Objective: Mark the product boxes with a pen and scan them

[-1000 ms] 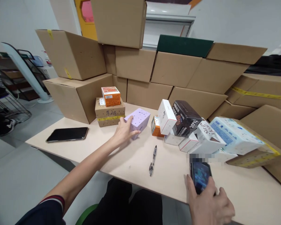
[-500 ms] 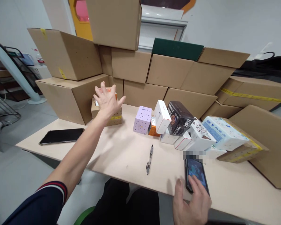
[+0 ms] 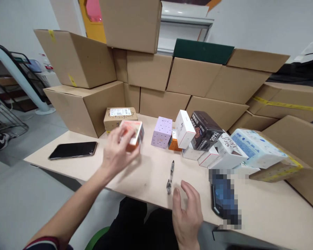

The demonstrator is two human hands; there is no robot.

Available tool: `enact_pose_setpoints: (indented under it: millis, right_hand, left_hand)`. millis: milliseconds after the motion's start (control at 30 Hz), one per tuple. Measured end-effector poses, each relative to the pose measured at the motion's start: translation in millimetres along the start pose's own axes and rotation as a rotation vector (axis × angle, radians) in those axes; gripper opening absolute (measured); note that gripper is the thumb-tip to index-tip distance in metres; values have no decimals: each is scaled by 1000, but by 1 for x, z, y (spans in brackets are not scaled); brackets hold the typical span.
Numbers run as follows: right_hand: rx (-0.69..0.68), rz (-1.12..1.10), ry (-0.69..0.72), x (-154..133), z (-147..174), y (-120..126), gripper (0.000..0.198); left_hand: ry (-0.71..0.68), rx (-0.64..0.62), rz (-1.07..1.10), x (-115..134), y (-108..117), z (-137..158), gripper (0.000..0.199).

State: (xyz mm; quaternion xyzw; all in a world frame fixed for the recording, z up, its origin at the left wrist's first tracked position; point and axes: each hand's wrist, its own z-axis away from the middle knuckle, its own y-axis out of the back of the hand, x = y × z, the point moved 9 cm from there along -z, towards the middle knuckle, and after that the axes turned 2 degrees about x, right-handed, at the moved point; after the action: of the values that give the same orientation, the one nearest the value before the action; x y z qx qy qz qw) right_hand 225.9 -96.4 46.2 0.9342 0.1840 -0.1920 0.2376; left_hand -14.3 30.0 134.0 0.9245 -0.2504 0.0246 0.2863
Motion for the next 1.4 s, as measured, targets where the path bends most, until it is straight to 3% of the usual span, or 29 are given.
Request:
enact_pose_setpoints:
  millis: [100,200,333,400,500,600,733,900,1100,1300,1400]
  right_hand:
    - [-146,-117,-68,-7,-4,-35,23]
    - [-273,-215,-128,-12,-3,-66,27]
    - [-385,-243,-240,-7,2,-92,40]
    - [-434,-243,-283,-7,3,-100,46]
    - [-525,-283,-318,-13,5,-113,47]
    - [-530,-343,-323,-18,3,-120,41]
    - [-399,-402,-311,-10,-2,-116,38]
    - [-348,-462,-387,6,7,-114,31]
    - [-392,-460,-408,4,9,-109,39]
    - [-304,-507,-342,2,5,-100,41]
    - [-252,-521,-397,9,10,-99,35]
  left_hand:
    - [11,-67,88,21,-13,56,60]
    - [39,-112,134,30,-31,91,69]
    - [211,-198,467,13,-42,113,95]
    - [401,-225,629,-9,-45,121,87]
    - [592,-286,683,-29,-51,125,51]
    - [589,-311,767,-25,-56,116,39]
    - [612,-198,1045,-15,-60,113,38]
    - [664,-159,1122,-19,-63,126,10]
    - [538,-232,979,-16,-52,118,44]
    - [344,-245,1006,-2,-44,114,47]
    - [359,-208,1061,-5,-45,118,41]
